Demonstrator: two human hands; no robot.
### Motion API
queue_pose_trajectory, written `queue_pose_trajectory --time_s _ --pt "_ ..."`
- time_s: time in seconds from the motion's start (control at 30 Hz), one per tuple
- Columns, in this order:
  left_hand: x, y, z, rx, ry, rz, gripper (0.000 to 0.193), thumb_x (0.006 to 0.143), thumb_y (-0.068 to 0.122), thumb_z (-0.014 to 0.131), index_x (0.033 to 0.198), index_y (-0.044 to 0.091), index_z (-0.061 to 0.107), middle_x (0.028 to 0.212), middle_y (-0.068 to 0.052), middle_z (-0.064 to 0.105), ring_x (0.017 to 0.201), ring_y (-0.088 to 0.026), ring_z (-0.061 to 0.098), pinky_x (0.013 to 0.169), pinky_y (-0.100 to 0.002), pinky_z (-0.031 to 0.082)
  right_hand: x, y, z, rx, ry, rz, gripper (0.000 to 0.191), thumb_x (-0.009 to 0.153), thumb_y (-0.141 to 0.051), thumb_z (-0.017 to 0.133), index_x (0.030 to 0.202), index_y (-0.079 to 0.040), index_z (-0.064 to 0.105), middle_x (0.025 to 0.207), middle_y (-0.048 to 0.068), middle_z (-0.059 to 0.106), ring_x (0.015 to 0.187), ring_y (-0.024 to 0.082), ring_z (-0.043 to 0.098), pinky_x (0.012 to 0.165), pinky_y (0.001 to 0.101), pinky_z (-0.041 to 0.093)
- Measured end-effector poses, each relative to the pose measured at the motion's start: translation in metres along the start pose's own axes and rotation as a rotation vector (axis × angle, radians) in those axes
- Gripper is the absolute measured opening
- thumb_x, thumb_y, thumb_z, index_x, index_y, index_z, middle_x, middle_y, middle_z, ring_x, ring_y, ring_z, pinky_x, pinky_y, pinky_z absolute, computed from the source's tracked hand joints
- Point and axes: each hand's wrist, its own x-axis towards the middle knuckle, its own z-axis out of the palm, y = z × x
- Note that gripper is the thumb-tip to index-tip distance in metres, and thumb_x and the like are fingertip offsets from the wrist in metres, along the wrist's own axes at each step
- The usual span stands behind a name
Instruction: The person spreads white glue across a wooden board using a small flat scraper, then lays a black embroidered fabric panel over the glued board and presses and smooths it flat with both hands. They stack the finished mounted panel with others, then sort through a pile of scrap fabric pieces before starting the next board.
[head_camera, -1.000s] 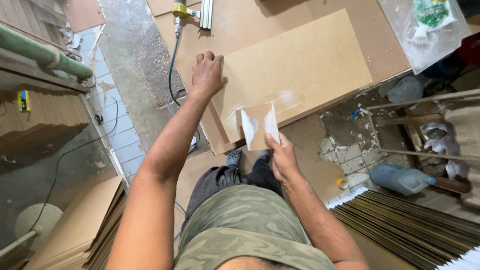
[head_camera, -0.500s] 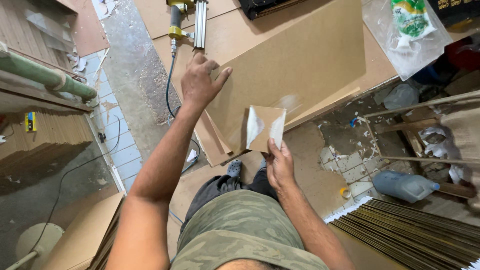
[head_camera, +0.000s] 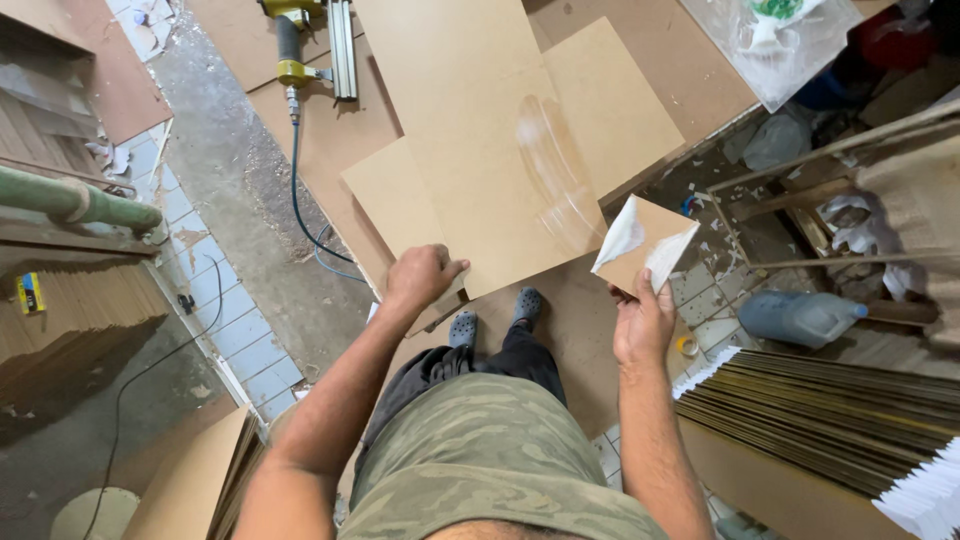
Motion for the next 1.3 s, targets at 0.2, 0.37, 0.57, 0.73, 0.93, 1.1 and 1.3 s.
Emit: queue_pose_trajectory --time_s 0.2,0.37,0.57,0.73,0.93,1.1,1.3 --pt "0.040 -0.004 -0.020 0.252 0.411 0.389 0.063 0.083 0.033 0.081 0.137 0.010 0.061 0.149 -0.013 0.053 0.130 -0.035 0.057 0.102 -0.053 0.051 0.014 0.020 0.004 -0.630 -0.121 -0.415 0.024 0.108 -0.008 0.063 0.131 -0.008 0.070 0.119 0.005 0.071 0.108 0.015 0.063 0.096 0.0343 0.050" --pt "0.060 -0.001 -0.024 0.428 0.083 0.238 0.092 0.082 0.038 0.082 0.156 0.009 0.035 0.167 -0.007 0.027 0.152 -0.035 0.025 0.110 -0.071 0.031 0.019 0.047 0.015 -1.343 -0.221 -0.976 0.051 0.090 0.007 0.063 0.133 -0.018 0.073 0.132 0.009 0.067 0.121 0.026 0.058 0.103 0.0435 0.047" --pt "0.061 0.006 -0.027 0.418 0.052 0.218 0.090 0.084 0.038 0.080 0.157 0.011 0.034 0.168 -0.006 0.026 0.154 -0.034 0.022 0.110 -0.074 0.028 -0.056 0.053 0.000 -1.447 -0.565 -1.054 0.052 0.086 0.008 0.060 0.129 -0.019 0.072 0.138 0.008 0.062 0.126 0.028 0.057 0.110 0.0498 0.042" --pt "0.060 0.005 -0.029 0.411 0.061 0.216 0.089 0.085 0.038 0.079 0.157 0.013 0.034 0.168 -0.004 0.026 0.154 -0.032 0.021 0.113 -0.074 0.025 0.002 0.021 0.006 -1.575 -0.185 -1.057 0.041 0.092 -0.001 0.059 0.130 -0.009 0.072 0.129 0.010 0.073 0.104 0.024 0.063 0.100 0.0449 0.046" --pt "0.060 0.003 -0.029 0.414 0.055 0.190 0.089 0.084 0.039 0.079 0.158 0.015 0.034 0.168 -0.002 0.025 0.155 -0.030 0.020 0.115 -0.073 0.023 -0.009 0.042 0.055 -1.525 -0.533 -1.095 0.025 0.106 -0.012 0.058 0.123 -0.001 0.073 0.103 0.011 0.076 0.076 0.017 0.062 0.075 0.0347 0.047" --pt "0.061 0.000 -0.030 0.395 0.054 0.184 0.089 0.084 0.040 0.079 0.158 0.017 0.034 0.168 0.000 0.025 0.155 -0.029 0.020 0.116 -0.072 0.021 -0.030 0.034 0.063 -1.326 -0.834 -1.000 0.016 0.103 -0.015 0.058 0.100 -0.011 0.073 0.090 0.004 0.076 0.077 0.020 0.067 0.096 0.0471 0.045" --pt "0.058 -0.002 -0.030 0.356 0.074 0.192 0.089 0.083 0.039 0.080 0.157 0.018 0.036 0.168 0.001 0.026 0.155 -0.029 0.020 0.116 -0.072 0.020 0.085 0.009 0.098 -1.481 -0.352 -0.945 0.026 0.109 -0.024 0.056 0.107 -0.007 0.075 0.083 0.009 0.073 0.069 0.019 0.063 0.086 0.0448 0.044"
